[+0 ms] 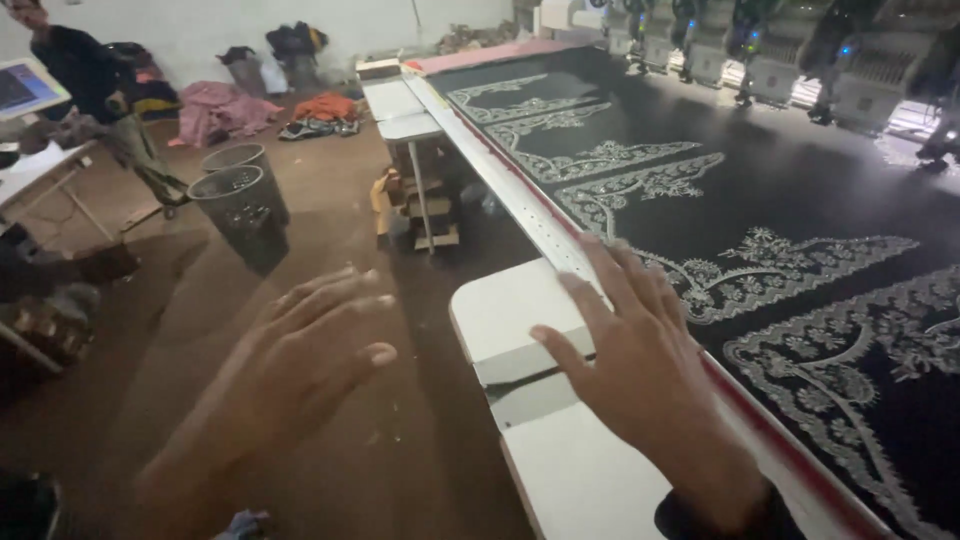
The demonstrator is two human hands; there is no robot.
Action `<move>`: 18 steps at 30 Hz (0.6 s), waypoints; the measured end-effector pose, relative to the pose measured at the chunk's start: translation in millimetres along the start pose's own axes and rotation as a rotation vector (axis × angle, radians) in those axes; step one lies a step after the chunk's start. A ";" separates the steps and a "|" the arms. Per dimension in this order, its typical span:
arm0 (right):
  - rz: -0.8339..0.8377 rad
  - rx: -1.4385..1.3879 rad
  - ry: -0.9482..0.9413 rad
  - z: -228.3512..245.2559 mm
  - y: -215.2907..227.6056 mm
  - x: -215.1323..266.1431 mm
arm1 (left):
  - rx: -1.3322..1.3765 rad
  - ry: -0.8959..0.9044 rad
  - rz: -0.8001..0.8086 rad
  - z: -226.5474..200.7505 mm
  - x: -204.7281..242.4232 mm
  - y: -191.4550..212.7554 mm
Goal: The person operates a large industrial embroidery machine, then uses a small pair of scissors to trim loose threads from the intricate white floral patterns on a black fabric.
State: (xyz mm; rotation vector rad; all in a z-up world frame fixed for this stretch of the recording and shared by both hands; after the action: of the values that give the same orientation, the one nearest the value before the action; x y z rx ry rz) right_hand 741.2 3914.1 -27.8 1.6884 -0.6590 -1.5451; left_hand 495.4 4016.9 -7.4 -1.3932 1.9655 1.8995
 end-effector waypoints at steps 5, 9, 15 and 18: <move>-0.008 0.039 -0.107 -6.9 -39.4 -26.5 | 0.024 0.052 0.086 75.4 -25.8 -49.0; 0.127 -0.057 -0.252 -20.9 -73.8 -47.4 | 0.061 0.117 0.261 98.3 -61.8 -78.0; 0.134 -0.009 -0.299 -62.4 -132.9 -85.4 | 0.196 0.105 0.454 133.8 -117.0 -129.7; 0.111 0.008 -0.293 -84.4 -162.3 -118.0 | 0.189 0.057 0.445 169.2 -151.1 -165.5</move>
State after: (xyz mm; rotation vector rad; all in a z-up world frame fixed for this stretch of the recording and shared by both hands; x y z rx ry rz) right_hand 789.8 4118.1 -86.3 1.4178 -0.8938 -1.7264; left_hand 600.5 4266.9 -80.2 -1.0356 2.5778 1.7698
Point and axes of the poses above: each hand's wrist, its own x-axis away from the middle knuckle, its own y-axis out of the back of the hand, z = x × y, the point moved 8 cm from there along -x, towards the middle knuckle, and after that the axes turned 15 degrees about y, right-handed, at the moved point
